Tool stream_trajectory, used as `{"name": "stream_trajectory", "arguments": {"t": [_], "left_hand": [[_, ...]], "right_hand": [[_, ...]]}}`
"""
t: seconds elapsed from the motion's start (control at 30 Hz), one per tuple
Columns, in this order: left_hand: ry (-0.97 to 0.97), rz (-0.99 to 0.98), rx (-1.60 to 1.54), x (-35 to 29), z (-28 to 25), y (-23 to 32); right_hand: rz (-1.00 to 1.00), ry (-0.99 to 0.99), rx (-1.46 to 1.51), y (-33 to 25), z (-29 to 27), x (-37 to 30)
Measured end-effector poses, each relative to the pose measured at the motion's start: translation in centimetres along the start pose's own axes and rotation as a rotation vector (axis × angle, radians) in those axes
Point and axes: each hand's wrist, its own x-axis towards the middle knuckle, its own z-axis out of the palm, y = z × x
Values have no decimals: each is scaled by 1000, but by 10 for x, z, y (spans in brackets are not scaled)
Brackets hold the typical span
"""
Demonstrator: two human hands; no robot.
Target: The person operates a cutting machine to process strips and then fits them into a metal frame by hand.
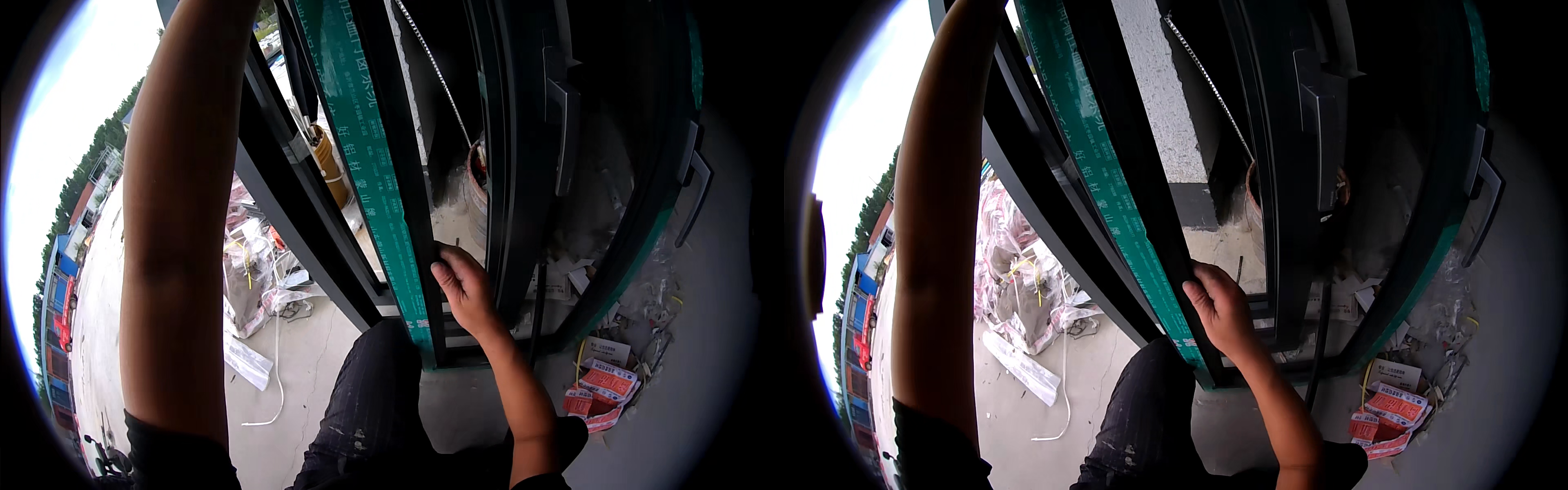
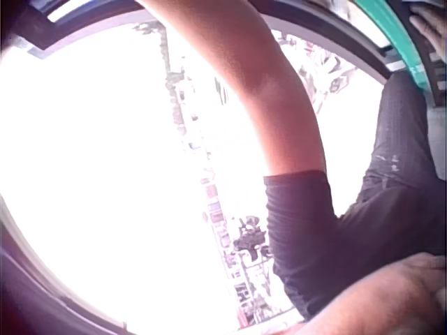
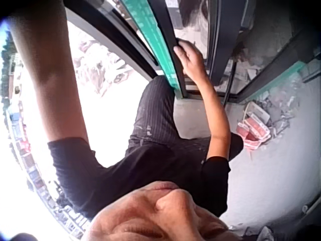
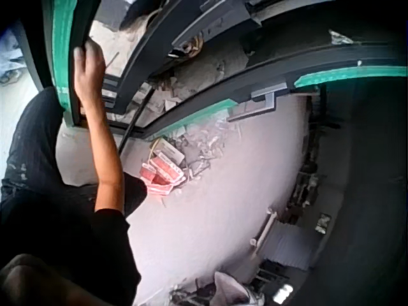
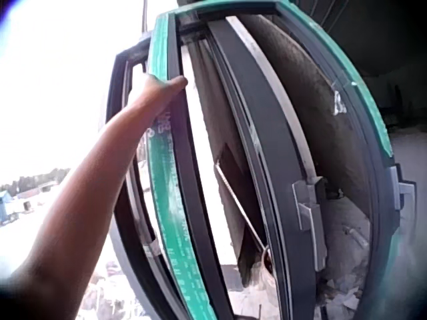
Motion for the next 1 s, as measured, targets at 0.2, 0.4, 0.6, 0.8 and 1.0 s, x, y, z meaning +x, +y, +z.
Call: {"name": "stream_trajectory", "arguments": {"t": [0.2,0.4,0.6,0.8,1.0], "left_hand": [[172,-94,11,10,7,32],[161,-73,136,21,5,-12],[160,-186,78,7,-1,17],[12,-155,-27,-108,6,12],[127,-143,-40,-123,12,-1]], "right_hand": [[-71,-29,114,-84,-26,99],[68,-76,134,-92,-8,101],[3,14,-87,-95,-8,94],[-44,94,-58,-98,-10,92],[43,15,29,-44,4,50]]}}
